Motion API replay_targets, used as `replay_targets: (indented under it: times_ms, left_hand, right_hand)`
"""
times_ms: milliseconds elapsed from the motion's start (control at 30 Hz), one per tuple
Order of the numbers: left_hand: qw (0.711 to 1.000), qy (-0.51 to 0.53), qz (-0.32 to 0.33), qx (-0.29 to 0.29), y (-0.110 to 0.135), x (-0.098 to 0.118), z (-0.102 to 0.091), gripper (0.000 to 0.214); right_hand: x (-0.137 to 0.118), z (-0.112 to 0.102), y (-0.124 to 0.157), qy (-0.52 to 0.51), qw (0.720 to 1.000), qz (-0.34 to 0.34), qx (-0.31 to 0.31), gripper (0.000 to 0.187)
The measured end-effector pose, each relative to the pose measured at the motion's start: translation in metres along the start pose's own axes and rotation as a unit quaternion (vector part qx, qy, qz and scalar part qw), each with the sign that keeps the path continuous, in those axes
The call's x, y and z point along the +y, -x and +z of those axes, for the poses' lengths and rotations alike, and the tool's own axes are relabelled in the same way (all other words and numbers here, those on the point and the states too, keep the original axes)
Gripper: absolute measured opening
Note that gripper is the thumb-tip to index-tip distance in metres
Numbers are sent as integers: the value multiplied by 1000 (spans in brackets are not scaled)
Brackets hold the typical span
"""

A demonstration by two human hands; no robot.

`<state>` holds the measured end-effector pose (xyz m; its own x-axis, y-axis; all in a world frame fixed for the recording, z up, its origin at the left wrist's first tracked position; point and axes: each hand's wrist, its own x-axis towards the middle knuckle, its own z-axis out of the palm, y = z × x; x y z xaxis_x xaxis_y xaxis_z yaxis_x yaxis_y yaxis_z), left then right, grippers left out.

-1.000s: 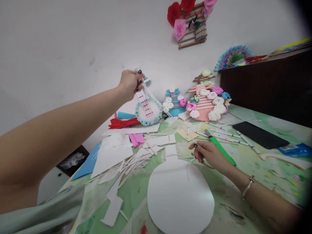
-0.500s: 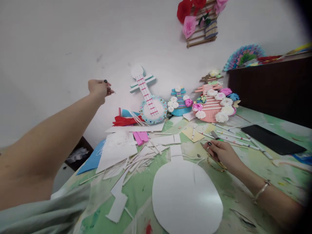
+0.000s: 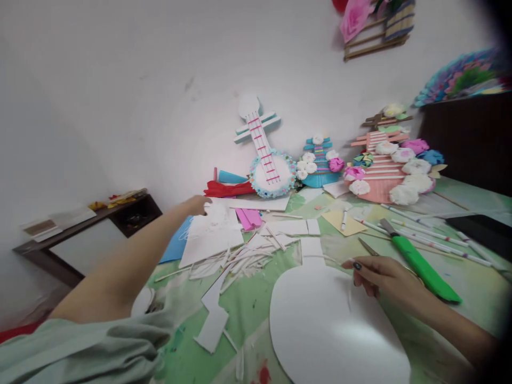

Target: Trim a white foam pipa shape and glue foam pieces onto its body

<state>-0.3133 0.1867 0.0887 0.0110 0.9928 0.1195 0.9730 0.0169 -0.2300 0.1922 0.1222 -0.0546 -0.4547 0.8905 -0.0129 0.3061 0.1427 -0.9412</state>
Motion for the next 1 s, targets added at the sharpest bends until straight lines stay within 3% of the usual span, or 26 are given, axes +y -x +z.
replay_targets:
  times_ms: [167,267,400,533,700,833,1000]
  left_hand:
    - [993,46,100,-40,-10,61,55,43]
    - [992,65,103,-42,-15,85,76,29]
    - [993,93,73,-26,-23,98,89,11]
    - [994,108,-9,13,-40,88,83,21]
    - [975,99,-192,57,-54,50,64,28]
    - [935,79,-342,53,-42,28,69,30]
    - [902,58,-424,59,-20,20,84,27]
  right_hand:
    - [2,1,1,33,999,-9,-15,35]
    - [-2,1,1,56,998,-5,-10,35]
    - [-9,3,3,89,996,6,-9,37]
    - [-8,4,4,110,994,7,-10,40]
    - [-5,5,4,111,994,8,-16,45]
    - [-5,5,3,133,991,-4,-20,42]
    - [-1,5,3,163,986,-6,-25,42]
